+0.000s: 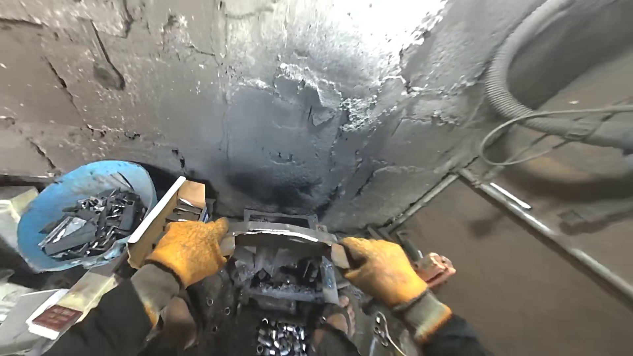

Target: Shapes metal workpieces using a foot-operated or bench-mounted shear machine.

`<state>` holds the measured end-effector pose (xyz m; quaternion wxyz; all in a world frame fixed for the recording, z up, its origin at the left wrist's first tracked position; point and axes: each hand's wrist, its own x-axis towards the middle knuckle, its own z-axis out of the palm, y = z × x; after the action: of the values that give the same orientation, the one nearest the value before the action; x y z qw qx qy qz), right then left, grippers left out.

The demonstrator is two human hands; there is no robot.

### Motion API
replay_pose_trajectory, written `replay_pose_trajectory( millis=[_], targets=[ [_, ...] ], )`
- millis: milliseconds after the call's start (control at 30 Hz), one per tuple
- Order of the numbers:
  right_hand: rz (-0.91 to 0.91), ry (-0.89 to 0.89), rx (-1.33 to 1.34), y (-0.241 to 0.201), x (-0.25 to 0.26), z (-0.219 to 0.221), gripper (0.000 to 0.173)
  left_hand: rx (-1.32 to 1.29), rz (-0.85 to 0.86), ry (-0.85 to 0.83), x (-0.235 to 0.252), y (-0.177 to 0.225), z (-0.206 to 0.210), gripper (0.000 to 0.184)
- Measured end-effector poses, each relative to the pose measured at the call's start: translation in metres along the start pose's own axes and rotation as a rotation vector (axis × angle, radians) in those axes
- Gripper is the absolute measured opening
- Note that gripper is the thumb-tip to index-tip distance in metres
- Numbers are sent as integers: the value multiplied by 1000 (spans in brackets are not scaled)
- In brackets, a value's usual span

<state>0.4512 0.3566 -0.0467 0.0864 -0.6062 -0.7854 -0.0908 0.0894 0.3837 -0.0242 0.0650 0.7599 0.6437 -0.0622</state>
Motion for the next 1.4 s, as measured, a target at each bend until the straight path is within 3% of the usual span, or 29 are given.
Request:
replay_pose_trajectory(
  millis=[167,300,433,533,600,667,700,800,900,1033,1133,1267,1400],
  targets=[
    [-36,-78,66,-12,23,2,32,50,-116,-76,-20,-6,-17,49],
    [-131,24,83,-4,29,12,29,69,-85,-55,-9,-12,-13,43],
    [-78,96,68,-9,15,9,33,50,-108,15,-23,-9,-10,47],
    [-77,260,66,-9,14,0,55,52,-60,404,-27,-12,6,70],
    [-69,151,59,-12,15,4,76,-7,-53,352,-19,-13,20,105],
    [-127,39,34,-13,16,21,83,-89,-40,159,-7,-14,33,117],
    [-146,15,27,-13,13,33,82,-128,-44,87,-5,-14,41,114],
    [-159,34,10,-7,9,47,68,-236,-76,123,0,-16,53,83],
    [-187,66,-41,-1,6,49,60,-236,-104,134,2,-8,56,76],
    [-156,19,-64,-6,10,41,65,-223,-106,198,4,-10,62,81],
    [-131,36,-14,-18,18,41,79,-187,-77,295,9,-15,68,108],
    [-113,68,88,-26,29,68,75,-95,-51,210,26,-7,62,99],
    [-109,-103,94,-24,38,35,67,18,1,66,19,-6,33,94]
  ],
)
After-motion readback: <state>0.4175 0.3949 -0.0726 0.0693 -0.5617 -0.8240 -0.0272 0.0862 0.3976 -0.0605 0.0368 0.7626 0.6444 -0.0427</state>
